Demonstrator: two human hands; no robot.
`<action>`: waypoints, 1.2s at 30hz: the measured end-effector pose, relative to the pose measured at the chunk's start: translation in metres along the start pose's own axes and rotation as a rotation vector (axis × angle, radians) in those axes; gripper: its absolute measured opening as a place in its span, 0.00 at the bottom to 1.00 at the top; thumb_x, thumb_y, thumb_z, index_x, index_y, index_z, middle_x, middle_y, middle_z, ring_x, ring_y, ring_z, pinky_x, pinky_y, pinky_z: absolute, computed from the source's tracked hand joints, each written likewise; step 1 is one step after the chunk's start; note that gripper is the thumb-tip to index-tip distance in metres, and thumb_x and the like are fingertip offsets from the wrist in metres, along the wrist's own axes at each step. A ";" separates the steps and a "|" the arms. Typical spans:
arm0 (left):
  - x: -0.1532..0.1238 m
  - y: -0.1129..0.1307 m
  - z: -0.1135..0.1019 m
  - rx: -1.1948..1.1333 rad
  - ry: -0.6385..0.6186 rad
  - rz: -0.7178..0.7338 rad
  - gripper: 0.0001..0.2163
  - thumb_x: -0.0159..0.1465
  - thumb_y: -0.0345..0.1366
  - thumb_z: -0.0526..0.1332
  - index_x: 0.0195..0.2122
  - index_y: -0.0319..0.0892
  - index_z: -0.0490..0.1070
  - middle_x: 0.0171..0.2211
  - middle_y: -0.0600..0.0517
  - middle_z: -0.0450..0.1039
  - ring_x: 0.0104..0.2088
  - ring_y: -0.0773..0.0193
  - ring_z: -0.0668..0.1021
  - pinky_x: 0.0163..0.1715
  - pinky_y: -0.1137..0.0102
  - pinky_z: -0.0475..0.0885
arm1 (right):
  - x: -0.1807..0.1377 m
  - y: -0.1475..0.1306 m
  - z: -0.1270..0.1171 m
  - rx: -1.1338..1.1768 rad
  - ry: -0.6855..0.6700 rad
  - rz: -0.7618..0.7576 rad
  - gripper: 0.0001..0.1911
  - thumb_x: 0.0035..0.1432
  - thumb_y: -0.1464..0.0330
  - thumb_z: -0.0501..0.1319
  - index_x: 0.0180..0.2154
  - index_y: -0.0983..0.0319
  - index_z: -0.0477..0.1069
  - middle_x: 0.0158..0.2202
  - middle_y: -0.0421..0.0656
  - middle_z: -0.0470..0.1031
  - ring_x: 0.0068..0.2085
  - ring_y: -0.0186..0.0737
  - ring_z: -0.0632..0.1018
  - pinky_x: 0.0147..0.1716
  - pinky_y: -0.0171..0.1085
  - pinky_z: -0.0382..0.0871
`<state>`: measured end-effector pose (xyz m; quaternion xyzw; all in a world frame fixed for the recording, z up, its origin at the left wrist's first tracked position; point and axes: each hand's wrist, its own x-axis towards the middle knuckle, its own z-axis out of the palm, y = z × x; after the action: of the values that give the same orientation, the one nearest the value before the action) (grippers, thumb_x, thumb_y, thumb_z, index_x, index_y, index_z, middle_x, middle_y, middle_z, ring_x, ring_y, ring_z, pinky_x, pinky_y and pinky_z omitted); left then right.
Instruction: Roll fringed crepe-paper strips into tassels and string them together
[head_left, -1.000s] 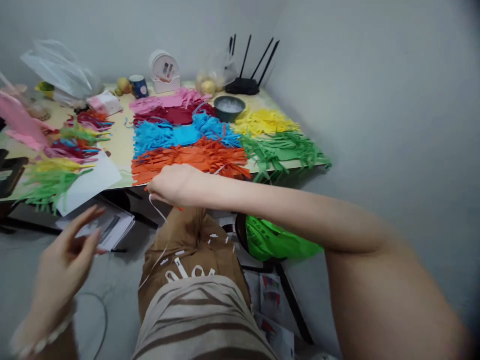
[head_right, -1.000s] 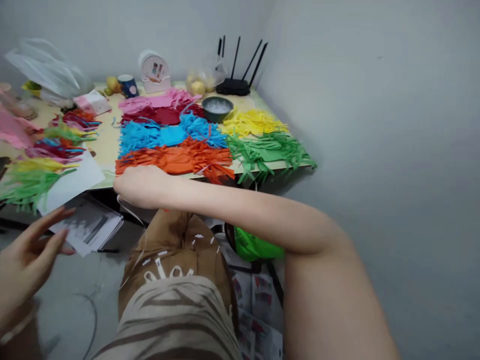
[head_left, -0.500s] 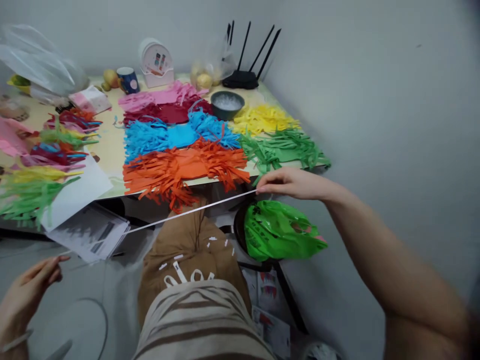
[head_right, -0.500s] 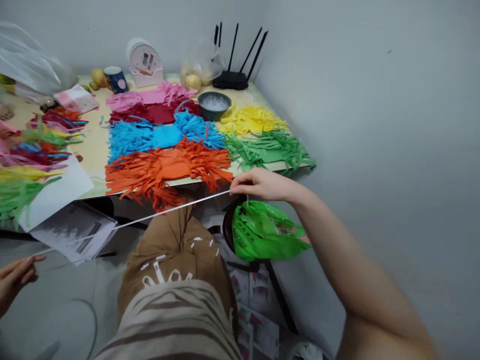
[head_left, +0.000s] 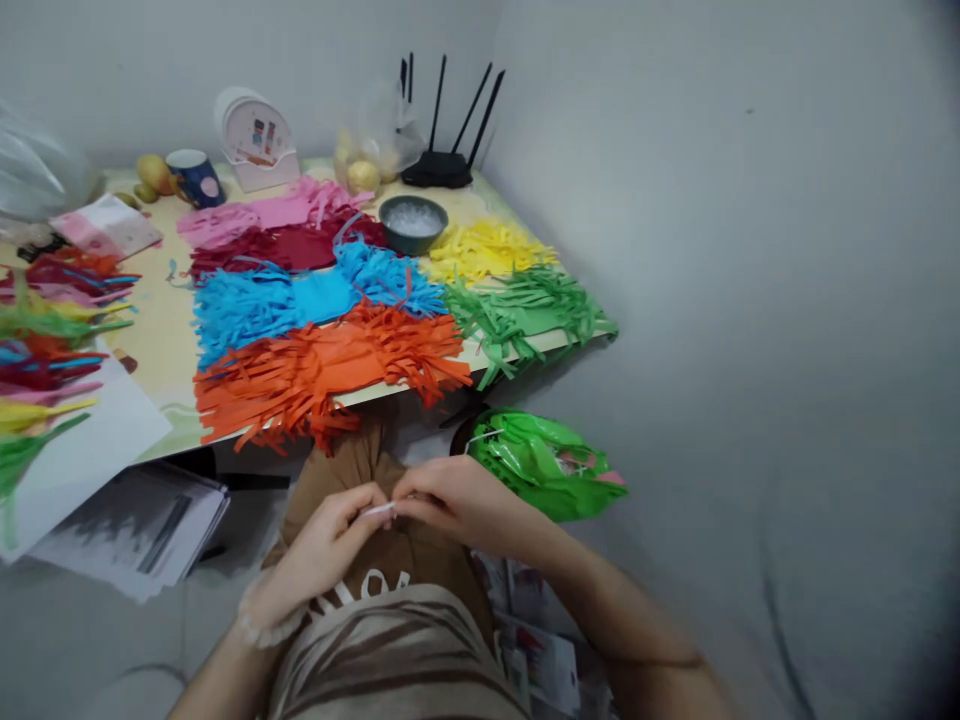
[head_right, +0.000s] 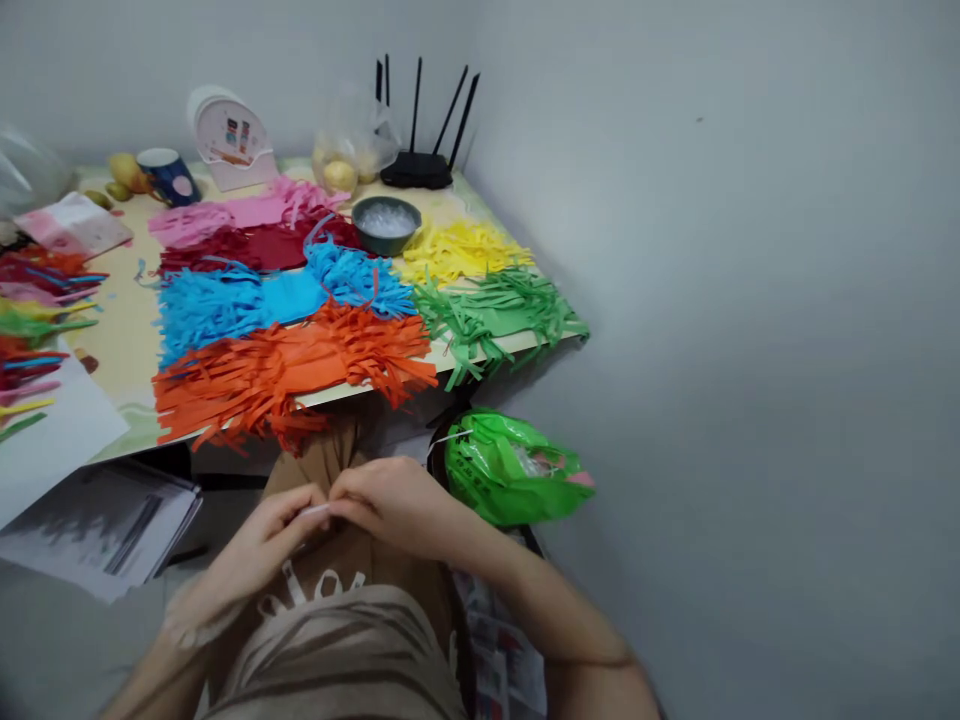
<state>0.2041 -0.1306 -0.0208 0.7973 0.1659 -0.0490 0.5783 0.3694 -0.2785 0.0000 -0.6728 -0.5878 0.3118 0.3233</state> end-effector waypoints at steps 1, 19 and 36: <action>0.000 -0.009 -0.009 -0.010 0.005 -0.023 0.18 0.68 0.48 0.53 0.29 0.40 0.70 0.26 0.52 0.71 0.28 0.64 0.72 0.28 0.73 0.68 | -0.007 0.010 0.000 0.033 0.022 0.014 0.09 0.66 0.67 0.60 0.36 0.62 0.79 0.32 0.42 0.81 0.33 0.35 0.79 0.33 0.30 0.65; 0.043 -0.042 0.006 -0.465 -0.014 -0.238 0.23 0.63 0.60 0.57 0.32 0.41 0.65 0.18 0.62 0.49 0.18 0.73 0.52 0.18 0.75 0.45 | 0.022 0.075 -0.049 -0.281 0.227 0.517 0.11 0.67 0.64 0.59 0.36 0.59 0.79 0.35 0.39 0.83 0.37 0.34 0.81 0.38 0.27 0.68; 0.053 -0.035 0.004 -0.496 0.263 -0.170 0.23 0.60 0.56 0.63 0.33 0.37 0.76 0.16 0.60 0.53 0.17 0.74 0.54 0.18 0.75 0.46 | 0.043 0.145 -0.107 -0.272 0.569 0.702 0.04 0.54 0.73 0.59 0.32 0.64 0.73 0.21 0.40 0.72 0.24 0.37 0.73 0.29 0.33 0.64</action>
<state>0.2430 -0.1140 -0.0677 0.6142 0.3126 0.0485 0.7230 0.5454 -0.2578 -0.0535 -0.9259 -0.2483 0.1258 0.2554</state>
